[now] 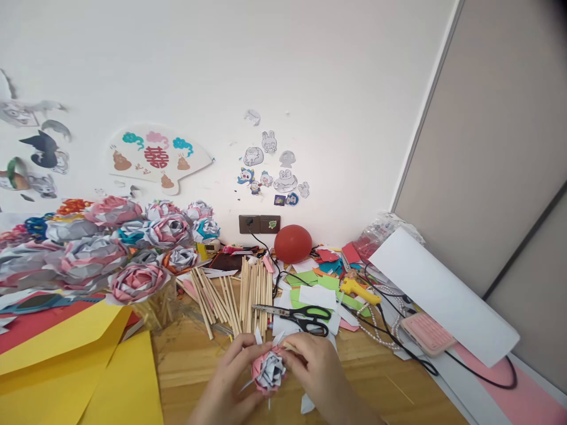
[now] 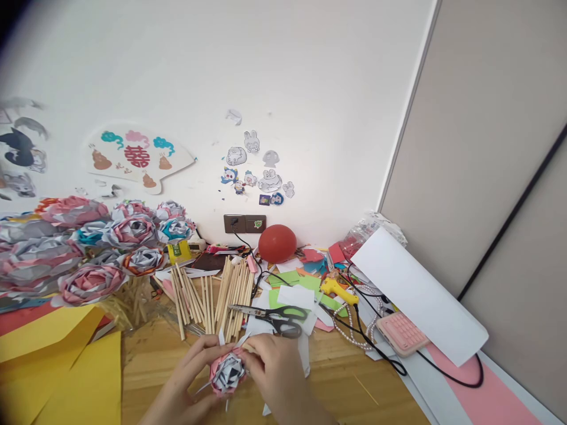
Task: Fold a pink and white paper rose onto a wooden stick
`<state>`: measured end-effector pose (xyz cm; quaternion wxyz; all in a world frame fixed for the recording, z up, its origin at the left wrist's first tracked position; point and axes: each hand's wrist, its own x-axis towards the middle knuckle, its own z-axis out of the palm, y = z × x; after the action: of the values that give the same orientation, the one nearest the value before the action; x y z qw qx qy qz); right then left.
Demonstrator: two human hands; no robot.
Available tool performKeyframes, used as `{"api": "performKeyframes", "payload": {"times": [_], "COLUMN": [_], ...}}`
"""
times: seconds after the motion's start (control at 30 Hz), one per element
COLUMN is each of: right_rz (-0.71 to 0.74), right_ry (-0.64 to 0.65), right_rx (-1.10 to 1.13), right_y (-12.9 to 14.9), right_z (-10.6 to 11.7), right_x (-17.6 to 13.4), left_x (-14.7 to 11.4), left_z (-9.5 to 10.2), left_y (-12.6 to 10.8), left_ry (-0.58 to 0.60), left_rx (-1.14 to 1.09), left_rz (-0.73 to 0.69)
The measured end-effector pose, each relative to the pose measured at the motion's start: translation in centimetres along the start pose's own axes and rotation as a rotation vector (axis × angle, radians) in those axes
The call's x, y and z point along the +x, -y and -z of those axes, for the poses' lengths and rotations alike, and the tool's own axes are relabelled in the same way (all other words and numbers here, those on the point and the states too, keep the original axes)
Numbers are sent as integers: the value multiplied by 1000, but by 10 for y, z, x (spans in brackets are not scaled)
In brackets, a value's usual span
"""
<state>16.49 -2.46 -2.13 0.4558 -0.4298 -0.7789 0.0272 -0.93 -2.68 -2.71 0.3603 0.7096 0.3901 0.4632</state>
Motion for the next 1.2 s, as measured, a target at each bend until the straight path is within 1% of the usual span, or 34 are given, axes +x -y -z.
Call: {"api": "performKeyframes", "payload": {"times": [0.07,0.23,0.3,0.47,0.57,0.67,0.73,0.77,0.9,0.97,1.03,1.1,1.13,1.2], "right_rz": [4,170,203,220,220,209,151,94,-227,-350,-426,-475,-492,-509], "right_ry": [-2,-34,-30,12,36,95,142,151,108,123,171,185,170,97], "right_rx": [-20,-135,-172,-222,-218,-139,-34,27,206,298,399,458,468,462], "right_y": [1,2,3,4,4,3,2,1,-3,-5,-7,-8,-9,-9], "right_z": [1,3,3,3,4,7,9,10,13,11,7,2,0,-5], "right_x": [1,0,0,0,1,1,1,1,3,4,5,5,5,4], "left_x": [0,0,1,2,2,2,3,4,7,7,5,4,4,6], "left_z": [0,2,3,4,3,2,3,4,8,8,6,4,3,3], "left_y": [1,3,5,8,6,2,-1,-2,-4,-3,-2,0,1,6], "left_ry": [-10,13,22,46,54,36,30,33,80,122,130,96,73,57], "left_rx": [17,30,57,102,97,59,24,16,11,-61,-158,-251,-299,-392], "left_rz": [-15,-32,-52,-95,-78,-41,-4,9,8,15,52,113,148,208]}}
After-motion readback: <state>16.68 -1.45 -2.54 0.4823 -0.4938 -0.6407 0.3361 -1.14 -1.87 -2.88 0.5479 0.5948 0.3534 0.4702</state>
